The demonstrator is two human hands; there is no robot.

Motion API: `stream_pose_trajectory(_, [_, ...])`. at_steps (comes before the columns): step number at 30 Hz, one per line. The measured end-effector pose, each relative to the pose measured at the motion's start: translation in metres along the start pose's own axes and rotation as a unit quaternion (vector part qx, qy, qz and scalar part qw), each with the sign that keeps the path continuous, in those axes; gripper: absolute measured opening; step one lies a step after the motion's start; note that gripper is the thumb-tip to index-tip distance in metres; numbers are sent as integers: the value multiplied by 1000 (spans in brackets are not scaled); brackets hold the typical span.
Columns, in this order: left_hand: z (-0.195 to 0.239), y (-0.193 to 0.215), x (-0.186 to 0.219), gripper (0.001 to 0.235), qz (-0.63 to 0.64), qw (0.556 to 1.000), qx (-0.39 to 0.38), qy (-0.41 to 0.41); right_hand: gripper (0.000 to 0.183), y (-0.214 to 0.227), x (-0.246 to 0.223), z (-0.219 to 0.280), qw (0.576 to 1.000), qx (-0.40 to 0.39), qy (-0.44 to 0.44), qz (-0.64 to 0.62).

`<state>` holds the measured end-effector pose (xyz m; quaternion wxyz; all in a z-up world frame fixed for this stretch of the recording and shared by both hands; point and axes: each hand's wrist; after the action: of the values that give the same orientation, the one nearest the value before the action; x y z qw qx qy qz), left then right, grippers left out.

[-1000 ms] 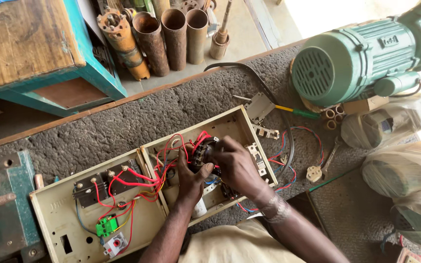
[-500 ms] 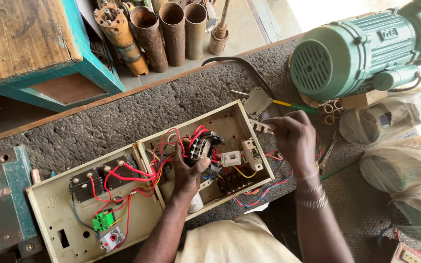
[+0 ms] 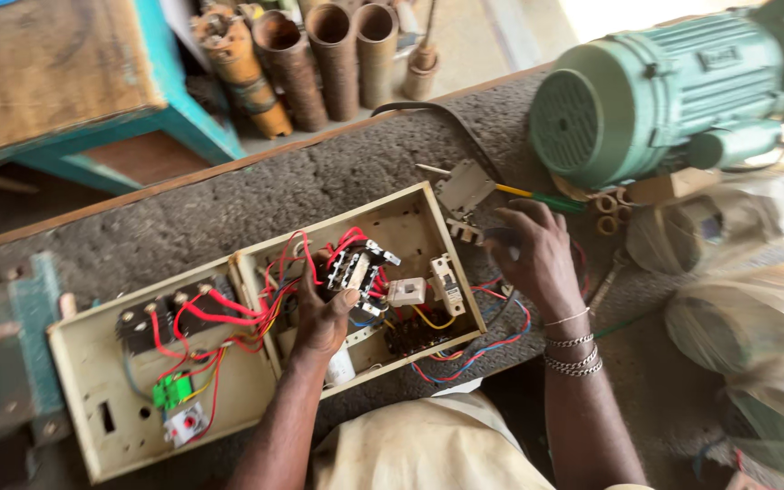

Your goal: The person works on an open electrical control box, manipulating a contactor and its wiring. They use a screwdriver to tighten terminal screws and adjust wire connections within the box. The task involves repeated handling of the contactor and wires to secure the assembly.

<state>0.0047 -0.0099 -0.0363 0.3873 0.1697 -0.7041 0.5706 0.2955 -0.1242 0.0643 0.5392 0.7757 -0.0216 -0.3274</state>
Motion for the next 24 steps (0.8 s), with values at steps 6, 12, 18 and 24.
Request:
stream_pose_trajectory(6, [0, -1, 1, 81, 3, 1000, -3, 22, 31, -46, 23, -46, 999, 44, 20, 22])
stream_pose_trajectory(12, [1, -1, -5, 82, -6, 1000, 13, 18, 4, -81, 50, -81, 997, -53, -15, 48])
stream_pose_trajectory(18, [0, 0, -10, 82, 7, 1000, 9, 13, 17, -78, 76, -86, 1000, -23, 4, -2])
stream_pose_trajectory(24, [2, -1, -9, 77, 16, 1000, 1, 6, 39, -67, 86, -83, 994, -102, 23, 22])
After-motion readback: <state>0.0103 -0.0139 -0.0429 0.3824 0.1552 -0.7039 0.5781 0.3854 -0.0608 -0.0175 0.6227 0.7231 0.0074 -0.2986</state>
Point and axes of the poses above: each hand's wrist, its own z-axis away from the middle knuckle, its own y-axis out of the back of the hand, x = y × z, and after that the axes turned 12 degrees about -y, right-handed
